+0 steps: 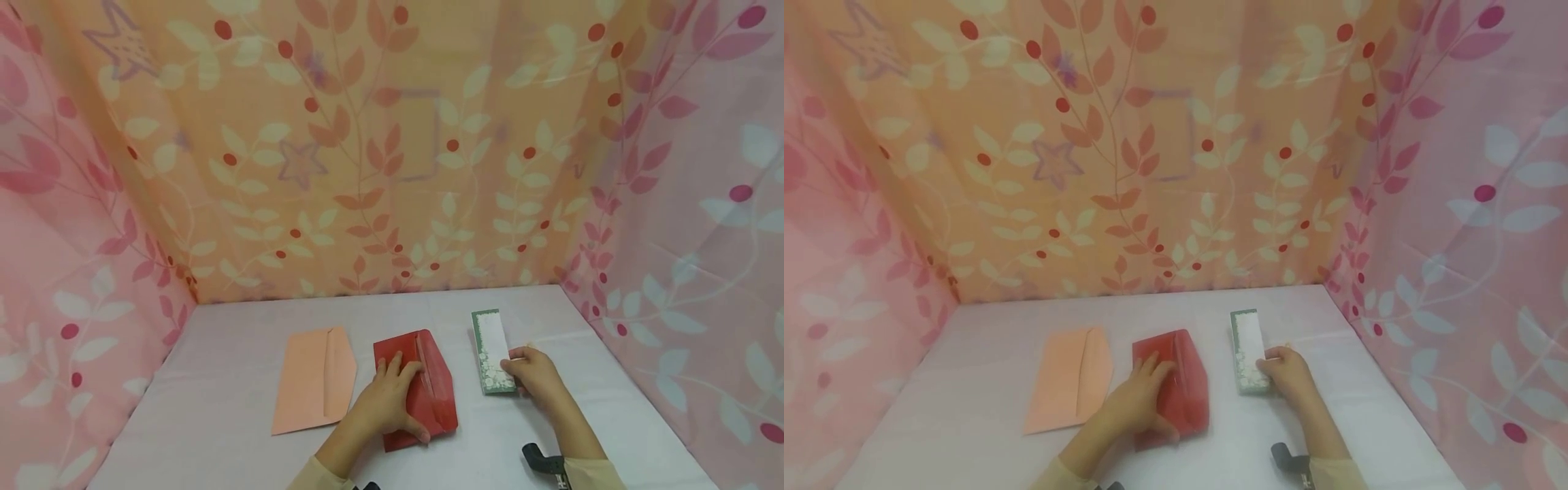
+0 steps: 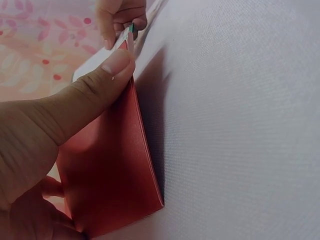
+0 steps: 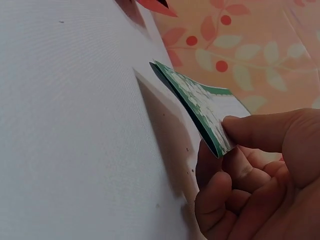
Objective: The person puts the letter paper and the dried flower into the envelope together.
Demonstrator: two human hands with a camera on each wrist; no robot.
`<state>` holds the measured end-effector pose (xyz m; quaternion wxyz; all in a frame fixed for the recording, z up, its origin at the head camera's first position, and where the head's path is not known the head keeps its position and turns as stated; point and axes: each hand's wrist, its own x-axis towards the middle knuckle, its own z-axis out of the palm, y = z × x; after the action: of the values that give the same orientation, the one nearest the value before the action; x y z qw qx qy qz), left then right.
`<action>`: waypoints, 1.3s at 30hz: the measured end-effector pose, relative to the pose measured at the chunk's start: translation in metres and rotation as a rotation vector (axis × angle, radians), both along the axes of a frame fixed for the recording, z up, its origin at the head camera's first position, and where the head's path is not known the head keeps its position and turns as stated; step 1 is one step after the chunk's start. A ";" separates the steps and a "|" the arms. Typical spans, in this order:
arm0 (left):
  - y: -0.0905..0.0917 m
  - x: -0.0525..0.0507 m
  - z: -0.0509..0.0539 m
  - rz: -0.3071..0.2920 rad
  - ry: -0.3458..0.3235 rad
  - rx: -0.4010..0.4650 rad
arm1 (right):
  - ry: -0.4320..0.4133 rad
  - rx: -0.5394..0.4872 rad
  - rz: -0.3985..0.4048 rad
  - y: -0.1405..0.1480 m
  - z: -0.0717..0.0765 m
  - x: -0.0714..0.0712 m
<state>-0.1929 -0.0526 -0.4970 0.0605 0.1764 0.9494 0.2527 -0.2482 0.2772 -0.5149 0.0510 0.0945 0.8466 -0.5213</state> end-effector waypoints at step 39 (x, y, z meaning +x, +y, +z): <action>0.000 0.001 0.004 0.013 -0.041 0.031 | 0.104 -0.213 0.296 -0.047 0.005 0.007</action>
<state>-0.1917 -0.0521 -0.4929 0.0752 0.1659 0.9450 0.2715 -0.2412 0.2304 -0.5101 0.0930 -0.0643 0.7927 -0.5991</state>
